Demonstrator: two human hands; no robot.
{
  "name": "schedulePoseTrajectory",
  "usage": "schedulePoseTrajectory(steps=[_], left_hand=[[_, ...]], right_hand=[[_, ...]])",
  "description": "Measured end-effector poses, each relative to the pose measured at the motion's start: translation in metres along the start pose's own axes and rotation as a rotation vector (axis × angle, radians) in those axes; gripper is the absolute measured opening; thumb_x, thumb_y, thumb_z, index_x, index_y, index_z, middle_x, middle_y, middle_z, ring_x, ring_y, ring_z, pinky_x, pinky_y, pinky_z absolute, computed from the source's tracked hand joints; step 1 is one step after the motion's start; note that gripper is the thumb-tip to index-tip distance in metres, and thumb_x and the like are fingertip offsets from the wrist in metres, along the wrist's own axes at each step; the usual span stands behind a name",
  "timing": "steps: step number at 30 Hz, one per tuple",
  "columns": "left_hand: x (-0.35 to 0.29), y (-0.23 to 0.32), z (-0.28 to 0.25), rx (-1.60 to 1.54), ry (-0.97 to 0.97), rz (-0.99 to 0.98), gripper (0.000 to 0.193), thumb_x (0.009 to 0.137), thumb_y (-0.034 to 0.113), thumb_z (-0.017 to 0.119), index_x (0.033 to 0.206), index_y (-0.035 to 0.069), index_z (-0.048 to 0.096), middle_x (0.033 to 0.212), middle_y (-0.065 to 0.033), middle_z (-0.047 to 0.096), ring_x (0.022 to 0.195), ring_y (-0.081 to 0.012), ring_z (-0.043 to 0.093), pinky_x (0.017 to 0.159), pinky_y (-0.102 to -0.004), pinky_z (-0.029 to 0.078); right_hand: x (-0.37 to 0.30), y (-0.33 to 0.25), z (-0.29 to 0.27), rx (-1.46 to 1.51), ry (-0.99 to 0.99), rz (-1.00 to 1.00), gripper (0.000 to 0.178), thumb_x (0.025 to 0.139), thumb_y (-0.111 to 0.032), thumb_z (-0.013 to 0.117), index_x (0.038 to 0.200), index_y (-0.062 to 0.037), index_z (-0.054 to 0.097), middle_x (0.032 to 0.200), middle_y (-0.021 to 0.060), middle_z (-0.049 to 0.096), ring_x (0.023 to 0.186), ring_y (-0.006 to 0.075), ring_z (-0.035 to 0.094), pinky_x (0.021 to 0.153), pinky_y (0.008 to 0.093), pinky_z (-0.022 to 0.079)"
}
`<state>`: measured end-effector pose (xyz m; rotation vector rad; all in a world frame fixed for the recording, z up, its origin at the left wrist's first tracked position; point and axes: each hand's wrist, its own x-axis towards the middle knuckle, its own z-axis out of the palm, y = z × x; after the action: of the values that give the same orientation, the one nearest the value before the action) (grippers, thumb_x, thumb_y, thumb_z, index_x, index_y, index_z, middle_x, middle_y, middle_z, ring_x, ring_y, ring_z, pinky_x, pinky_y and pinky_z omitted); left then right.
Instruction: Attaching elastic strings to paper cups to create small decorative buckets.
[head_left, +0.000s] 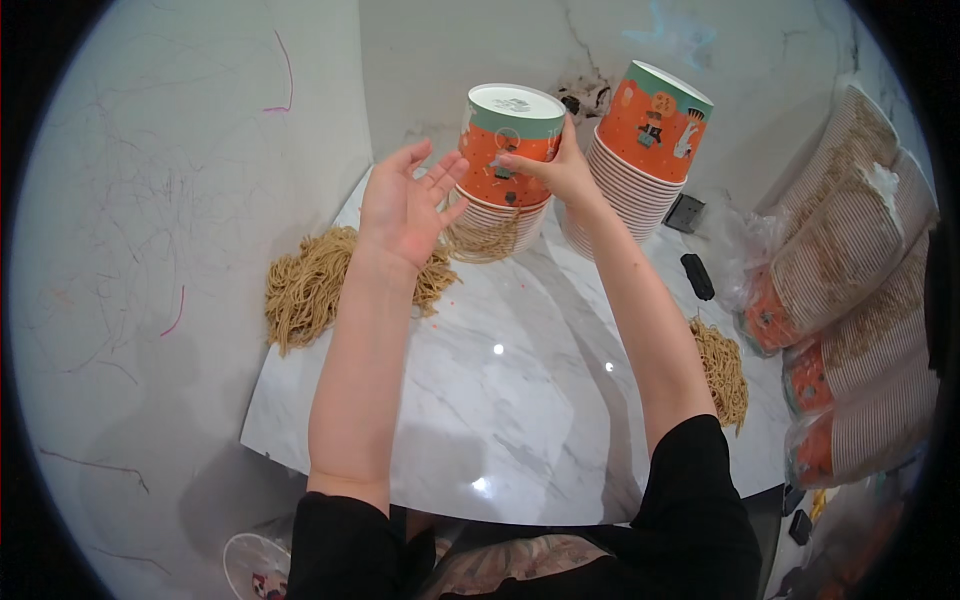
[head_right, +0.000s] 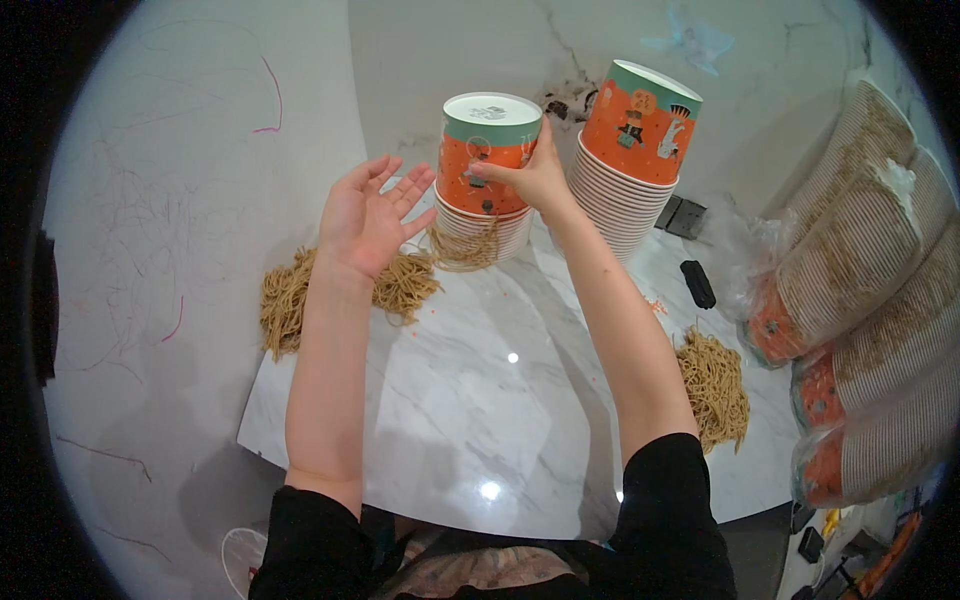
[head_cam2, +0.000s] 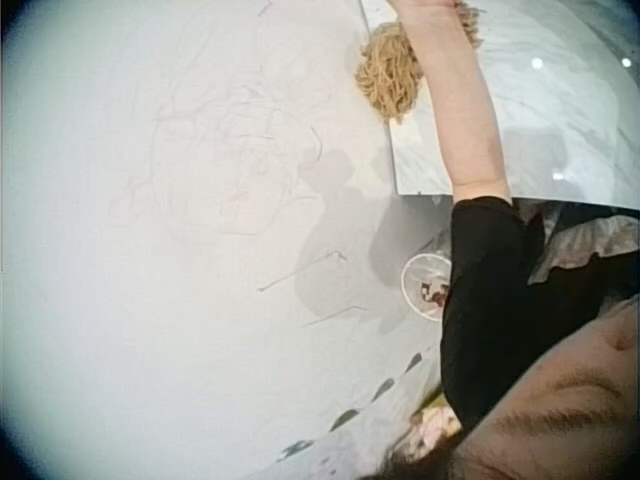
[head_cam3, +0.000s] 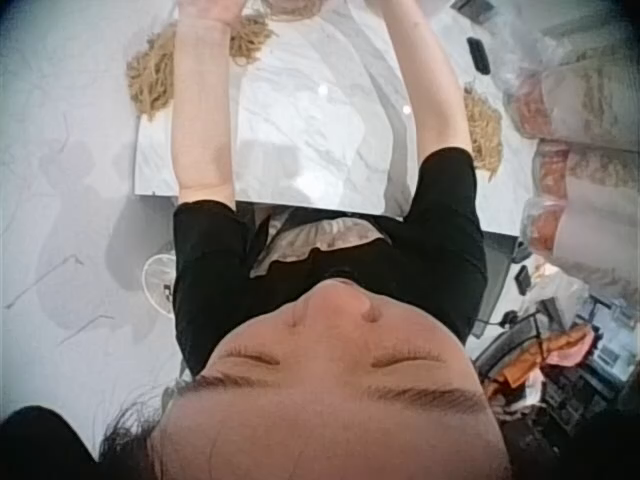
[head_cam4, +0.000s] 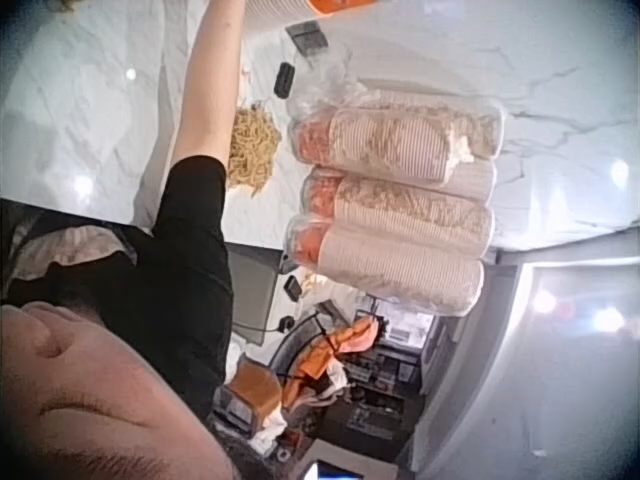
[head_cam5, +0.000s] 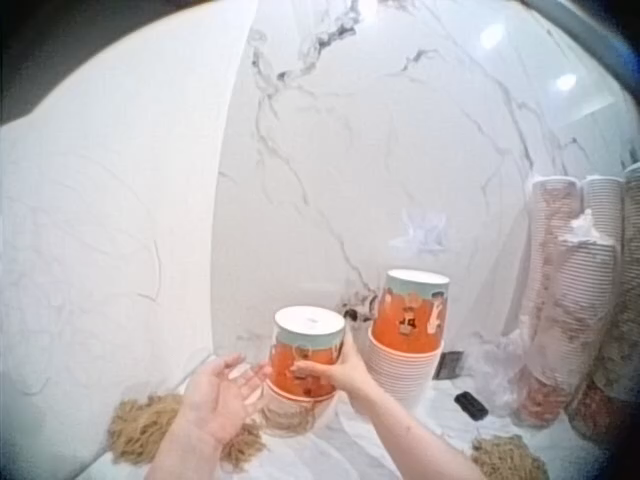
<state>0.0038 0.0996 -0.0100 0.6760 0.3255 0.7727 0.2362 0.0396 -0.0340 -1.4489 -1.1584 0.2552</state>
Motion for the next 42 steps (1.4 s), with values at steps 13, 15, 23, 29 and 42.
schedulePoseTrajectory(steps=[13, 15, 23, 29, 42], left_hand=[[0.002, 0.0, -0.003, 0.006, 0.007, -0.056, 0.048, 0.099, 0.027, 0.056, 0.138, 0.006, 0.038, 0.136, -0.0177, 0.051, 0.131, -0.027, 0.052, 0.112, -0.0599, 0.029], [-0.001, 0.0, 0.001, -0.003, 0.007, -0.051, 0.049, 0.099, 0.027, 0.056, 0.139, 0.006, 0.038, 0.136, -0.0179, 0.051, 0.131, -0.0266, 0.053, 0.112, -0.0605, 0.029], [-0.007, 0.007, 0.004, -0.085, 0.032, -0.03, 0.048, 0.1, 0.024, 0.055, 0.14, 0.006, 0.037, 0.133, -0.0165, 0.051, 0.126, -0.0239, 0.055, 0.114, -0.0575, 0.029], [-0.01, 0.007, 0.006, -0.151, 0.094, -0.003, 0.048, 0.099, 0.023, 0.055, 0.141, 0.007, 0.037, 0.126, -0.0114, 0.052, 0.118, -0.0191, 0.056, 0.113, -0.0542, 0.031], [-0.003, 0.019, -0.009, -0.305, 0.26, 0.089, 0.039, 0.093, 0.021, 0.057, 0.129, 0.012, 0.044, 0.111, -0.0028, 0.053, 0.1, -0.0104, 0.055, 0.097, -0.0409, 0.034]], right_hand=[[-0.002, 0.008, 0.003, -0.046, 0.01, -0.028, 0.117, 0.066, -0.031, 0.097, 0.151, -0.0015, 0.022, 0.146, 0.0185, 0.047, 0.134, 0.0295, 0.051, 0.112, 0.0434, 0.045], [-0.002, 0.01, 0.002, -0.045, 0.012, -0.027, 0.118, 0.066, -0.031, 0.097, 0.151, -0.0016, 0.021, 0.147, 0.0187, 0.045, 0.136, 0.0292, 0.05, 0.112, 0.0439, 0.044], [-0.018, -0.007, -0.008, -0.633, 0.157, -0.216, 0.119, 0.073, -0.058, 0.086, 0.149, 0.0083, 0.024, 0.143, 0.0262, 0.045, 0.138, 0.042, 0.043, 0.113, 0.05, 0.04], [-0.011, -0.079, -0.1, -1.252, 0.627, -0.719, 0.066, 0.083, -0.04, 0.078, 0.138, -0.0097, 0.058, 0.138, 0.0163, 0.053, 0.13, 0.039, 0.048, 0.111, 0.0482, 0.035], [0.022, -0.086, -0.169, -0.956, 0.416, -0.158, 0.035, 0.081, -0.018, 0.081, 0.11, -0.0019, 0.073, 0.106, 0.0146, 0.072, 0.099, 0.0296, 0.067, 0.087, 0.0399, 0.054]])
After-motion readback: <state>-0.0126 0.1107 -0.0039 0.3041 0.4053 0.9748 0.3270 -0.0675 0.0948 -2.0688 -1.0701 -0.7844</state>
